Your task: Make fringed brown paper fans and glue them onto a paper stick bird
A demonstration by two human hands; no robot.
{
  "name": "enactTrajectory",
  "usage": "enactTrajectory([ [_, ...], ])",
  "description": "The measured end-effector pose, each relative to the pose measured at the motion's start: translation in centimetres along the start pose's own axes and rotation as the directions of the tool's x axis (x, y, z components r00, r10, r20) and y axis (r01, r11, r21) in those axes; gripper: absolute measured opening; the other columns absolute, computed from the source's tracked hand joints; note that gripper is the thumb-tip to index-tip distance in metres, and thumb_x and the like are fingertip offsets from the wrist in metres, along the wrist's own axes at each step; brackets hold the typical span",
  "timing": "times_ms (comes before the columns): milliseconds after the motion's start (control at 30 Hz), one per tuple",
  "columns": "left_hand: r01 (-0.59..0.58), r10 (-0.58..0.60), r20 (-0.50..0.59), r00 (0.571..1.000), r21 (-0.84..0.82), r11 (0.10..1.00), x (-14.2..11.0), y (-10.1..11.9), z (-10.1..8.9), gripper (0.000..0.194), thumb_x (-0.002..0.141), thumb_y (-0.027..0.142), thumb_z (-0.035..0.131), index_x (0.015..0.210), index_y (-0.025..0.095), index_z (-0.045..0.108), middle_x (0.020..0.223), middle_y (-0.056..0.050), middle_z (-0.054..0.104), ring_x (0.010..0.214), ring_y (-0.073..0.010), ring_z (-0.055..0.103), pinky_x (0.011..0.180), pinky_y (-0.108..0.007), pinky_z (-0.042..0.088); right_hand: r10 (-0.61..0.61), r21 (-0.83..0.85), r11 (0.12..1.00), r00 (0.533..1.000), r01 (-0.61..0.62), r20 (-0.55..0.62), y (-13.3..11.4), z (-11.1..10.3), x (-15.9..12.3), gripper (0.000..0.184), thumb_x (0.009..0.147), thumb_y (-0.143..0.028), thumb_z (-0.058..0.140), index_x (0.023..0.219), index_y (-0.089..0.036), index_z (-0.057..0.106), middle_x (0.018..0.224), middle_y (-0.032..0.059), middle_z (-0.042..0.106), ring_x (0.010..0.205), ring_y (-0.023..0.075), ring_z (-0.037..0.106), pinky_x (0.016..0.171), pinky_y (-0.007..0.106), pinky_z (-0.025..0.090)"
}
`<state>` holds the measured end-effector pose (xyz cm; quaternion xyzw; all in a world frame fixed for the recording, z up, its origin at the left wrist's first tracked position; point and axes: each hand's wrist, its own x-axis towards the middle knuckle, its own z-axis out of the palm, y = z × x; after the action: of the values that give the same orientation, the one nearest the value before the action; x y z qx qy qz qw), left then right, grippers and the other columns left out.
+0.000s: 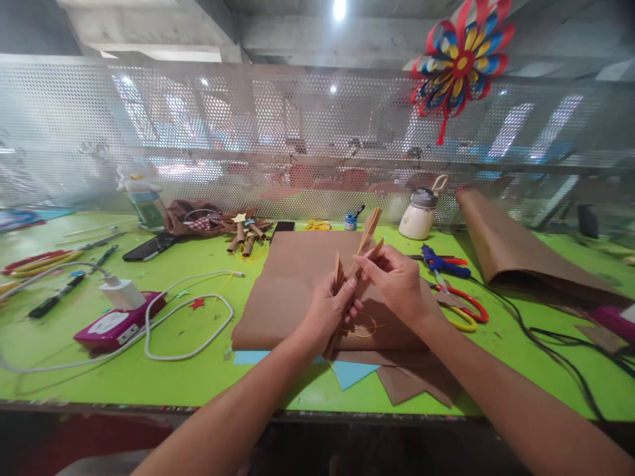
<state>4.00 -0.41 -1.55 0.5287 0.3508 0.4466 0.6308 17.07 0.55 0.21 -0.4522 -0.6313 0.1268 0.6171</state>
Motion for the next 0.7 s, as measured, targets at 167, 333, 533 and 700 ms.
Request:
enactTrajectory([
  [167, -0.015, 0.015, 0.002, 1.0, 0.047, 0.999, 0.06, -0.09, -0.12, 0.027, 0.077, 0.042, 0.055, 0.085, 0.017, 0.045, 0.054, 0.004, 0.054, 0.041, -0.0054, 0.046, 0.038, -0.014, 0.03, -0.029, -0.011, 1.0, 1.0, 0.029, -0.007, -0.09, 0.05, -0.06, 0.021, 0.076, -0.038, 0.062, 0.07, -0.018, 0.056, 0.056, -0.0019, 0.056, 0.049, 0.0106, 0.052, 0.05, 0.024, 0.042],
  [333, -0.027, 0.026, 0.017, 1.0, 0.071, 0.997, 0.08, 0.01, -0.15, 0.029, 0.077, 0.043, 0.054, 0.085, 0.018, 0.044, 0.052, 0.004, 0.053, 0.038, -0.0054, 0.045, 0.037, -0.014, 0.03, -0.056, -0.057, 0.997, 0.998, 0.054, -0.028, -0.28, -0.01, -0.14, 0.022, 0.076, -0.038, 0.061, 0.069, -0.019, 0.055, 0.057, -0.0019, 0.055, 0.05, 0.0107, 0.05, 0.051, 0.024, 0.042],
  [533, -0.052, 0.05, 0.021, 0.999, 0.096, 0.994, 0.11, 0.04, -0.11, 0.031, 0.075, 0.045, 0.055, 0.084, 0.018, 0.042, 0.049, 0.005, 0.051, 0.035, -0.0053, 0.042, 0.035, -0.014, 0.029, -0.095, -0.124, 0.988, 0.995, 0.09, -0.038, -0.35, -0.07, -0.16, 0.023, 0.076, -0.038, 0.06, 0.066, -0.019, 0.055, 0.059, -0.0011, 0.057, 0.052, 0.0104, 0.049, 0.053, 0.023, 0.041],
  [700, -0.052, 0.049, 0.026, 0.998, 0.11, 0.993, 0.31, -0.27, -0.19, 0.03, 0.076, 0.046, 0.053, 0.082, 0.019, 0.041, 0.049, 0.005, 0.052, 0.035, -0.0056, 0.041, 0.034, -0.014, 0.028, -0.083, -0.117, 0.99, 0.996, 0.079, -0.03, -0.33, -0.08, -0.11, 0.023, 0.077, -0.038, 0.06, 0.065, -0.019, 0.055, 0.057, -0.0017, 0.055, 0.051, 0.01, 0.047, 0.051, 0.023, 0.039],
])
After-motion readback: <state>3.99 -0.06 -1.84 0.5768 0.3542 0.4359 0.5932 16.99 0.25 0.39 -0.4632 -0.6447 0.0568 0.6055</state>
